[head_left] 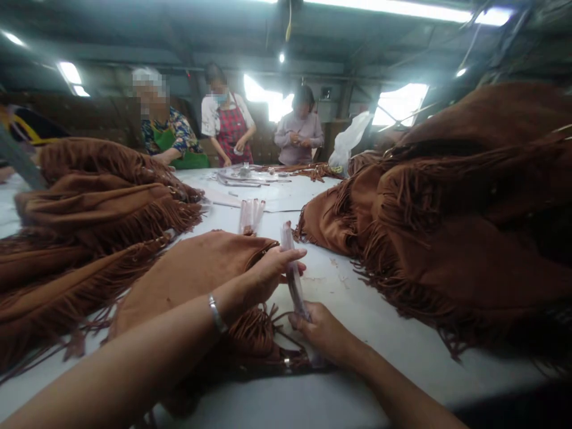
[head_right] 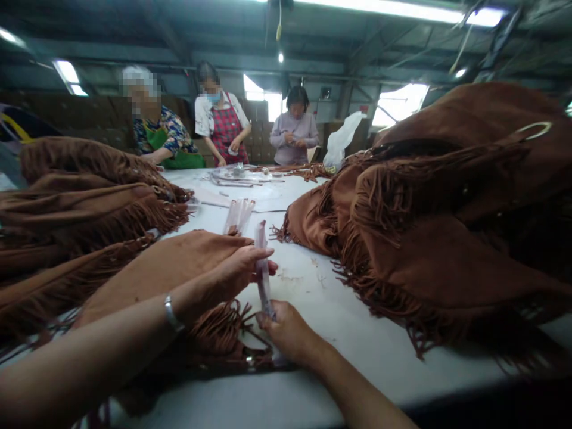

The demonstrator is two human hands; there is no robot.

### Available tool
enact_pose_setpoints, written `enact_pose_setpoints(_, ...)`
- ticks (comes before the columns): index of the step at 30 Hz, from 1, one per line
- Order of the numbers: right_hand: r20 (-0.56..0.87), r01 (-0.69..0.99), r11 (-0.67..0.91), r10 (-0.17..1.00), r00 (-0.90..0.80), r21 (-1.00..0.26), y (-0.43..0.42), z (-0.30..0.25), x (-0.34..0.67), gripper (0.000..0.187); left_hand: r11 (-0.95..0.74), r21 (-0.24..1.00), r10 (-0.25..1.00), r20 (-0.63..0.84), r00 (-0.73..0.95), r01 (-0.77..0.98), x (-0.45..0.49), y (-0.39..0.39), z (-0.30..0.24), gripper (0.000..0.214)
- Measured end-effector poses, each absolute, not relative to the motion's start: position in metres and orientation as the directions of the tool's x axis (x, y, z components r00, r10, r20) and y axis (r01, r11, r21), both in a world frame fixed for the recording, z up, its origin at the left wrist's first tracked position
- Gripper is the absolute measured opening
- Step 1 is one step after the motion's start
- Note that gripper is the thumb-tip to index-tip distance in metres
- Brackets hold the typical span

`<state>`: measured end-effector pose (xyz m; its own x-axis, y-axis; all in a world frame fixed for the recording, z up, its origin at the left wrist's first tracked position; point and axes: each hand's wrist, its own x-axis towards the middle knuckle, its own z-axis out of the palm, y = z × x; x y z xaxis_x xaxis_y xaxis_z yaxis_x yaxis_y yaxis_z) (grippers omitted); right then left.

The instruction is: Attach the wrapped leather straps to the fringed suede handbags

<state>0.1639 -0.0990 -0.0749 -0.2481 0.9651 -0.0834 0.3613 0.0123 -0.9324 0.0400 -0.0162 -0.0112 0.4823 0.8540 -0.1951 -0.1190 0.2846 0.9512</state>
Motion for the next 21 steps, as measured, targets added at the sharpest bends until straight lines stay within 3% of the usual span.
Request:
enact_pose_setpoints(3,-0.139,0.379,-0.024,0.95,-0.28,-0.925,-0.103,-0.071,0.177,0.021,0.251,0.941,0.908,-0.148,0.392,-0.226,0.059,-0.013,-0.02,0.016)
enact_pose_setpoints(5,-0.214,0.298,-0.12,0.928,-0.306,-0.947,-0.101,-0.061,0.195,0.04,0.208,0.935,0.926,-0.093,0.367,-0.288,0.064,-0.017,-0.025,0.015)
enact_pose_setpoints(8,-0.196,0.078,-0.187,0.973,-0.121,-0.979,-0.088,-0.038,0.22,0.06,0.164,0.926,0.928,-0.027,0.371,-0.341,0.065,-0.027,-0.03,0.021)
enact_pose_setpoints(11,-0.098,-0.115,-0.097,0.995,-0.002,-0.989,-0.063,-0.011,0.221,0.055,0.147,0.92,0.916,0.013,0.402,-0.365,0.067,-0.034,-0.033,0.027)
enact_pose_setpoints(15,-0.042,-0.183,-0.062,0.993,-0.114,-0.981,-0.029,0.011,0.182,0.04,0.13,0.936,0.884,0.041,0.466,-0.328,0.073,-0.037,-0.039,0.025)
enact_pose_setpoints(19,-0.087,-0.185,-0.124,0.977,-0.196,-0.975,-0.022,0.014,0.154,0.028,0.112,0.973,0.829,0.02,0.559,-0.201,0.056,-0.036,-0.037,0.021)
enact_pose_setpoints(21,-0.098,-0.242,-0.151,0.97,-0.221,-0.958,-0.024,0.01,0.157,0.026,-0.02,1.0,0.748,0.025,0.663,-0.016,0.035,-0.032,-0.026,0.022)
